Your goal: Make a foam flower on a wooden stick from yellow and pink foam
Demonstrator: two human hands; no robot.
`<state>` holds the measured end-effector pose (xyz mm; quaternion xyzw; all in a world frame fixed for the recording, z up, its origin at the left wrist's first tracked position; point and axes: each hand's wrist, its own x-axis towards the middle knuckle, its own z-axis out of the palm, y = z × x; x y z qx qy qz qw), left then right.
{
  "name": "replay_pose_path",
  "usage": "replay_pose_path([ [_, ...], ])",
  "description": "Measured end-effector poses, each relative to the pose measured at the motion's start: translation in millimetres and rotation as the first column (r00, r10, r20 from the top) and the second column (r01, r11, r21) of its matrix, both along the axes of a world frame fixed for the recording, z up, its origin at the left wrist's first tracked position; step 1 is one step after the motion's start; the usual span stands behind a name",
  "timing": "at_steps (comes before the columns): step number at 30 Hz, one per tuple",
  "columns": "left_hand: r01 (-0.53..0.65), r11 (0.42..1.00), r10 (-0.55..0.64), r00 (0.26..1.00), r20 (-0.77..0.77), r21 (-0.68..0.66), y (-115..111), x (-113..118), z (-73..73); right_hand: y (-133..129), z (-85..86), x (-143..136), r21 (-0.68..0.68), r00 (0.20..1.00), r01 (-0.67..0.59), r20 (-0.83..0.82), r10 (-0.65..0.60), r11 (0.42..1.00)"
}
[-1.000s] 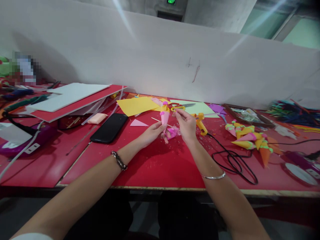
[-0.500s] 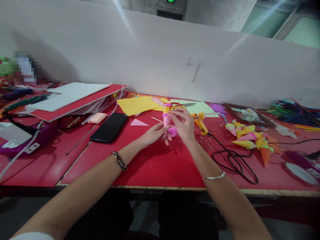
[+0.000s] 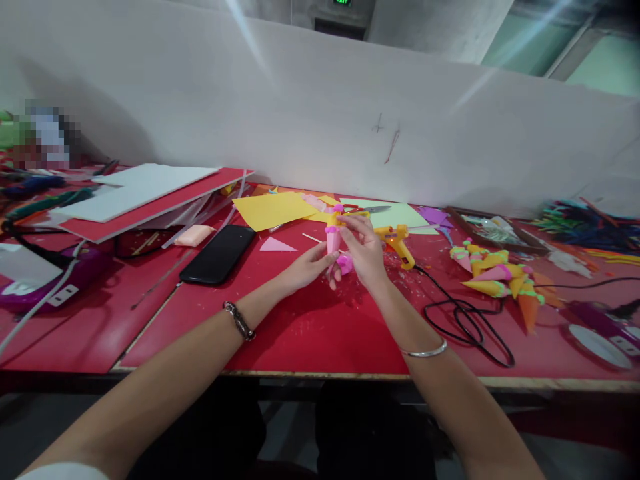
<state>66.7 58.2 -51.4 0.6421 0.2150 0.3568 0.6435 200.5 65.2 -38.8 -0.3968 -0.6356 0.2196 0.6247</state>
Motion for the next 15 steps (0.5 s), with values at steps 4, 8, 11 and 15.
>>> replay_pose_path([
  [4,-0.006,1.0,0.006,1.0,0.006,0.008,-0.1,0.4,0.2,0.9,-1.6,-1.6,-0.057,0.985,-0.158,-0.079,0.153,0.986],
  [8,-0.016,1.0,0.016,1.0,-0.009,0.018,0.8,0.2,-0.3,1.0,-3.6,-3.4,-0.114,0.965,-0.226,-0.163,0.206,0.967],
  [11,-0.003,1.0,0.004,1.0,-0.016,0.03,1.6,-0.3,-1.4,0.4,-4.5,-4.7,-0.161,0.957,-0.245,-0.196,0.212,0.956],
  [15,0.005,0.999,-0.005,1.0,-0.01,0.041,2.5,-0.8,-3.3,-0.4,-4.0,-6.1,-0.197,0.956,-0.251,-0.202,0.212,0.948],
])
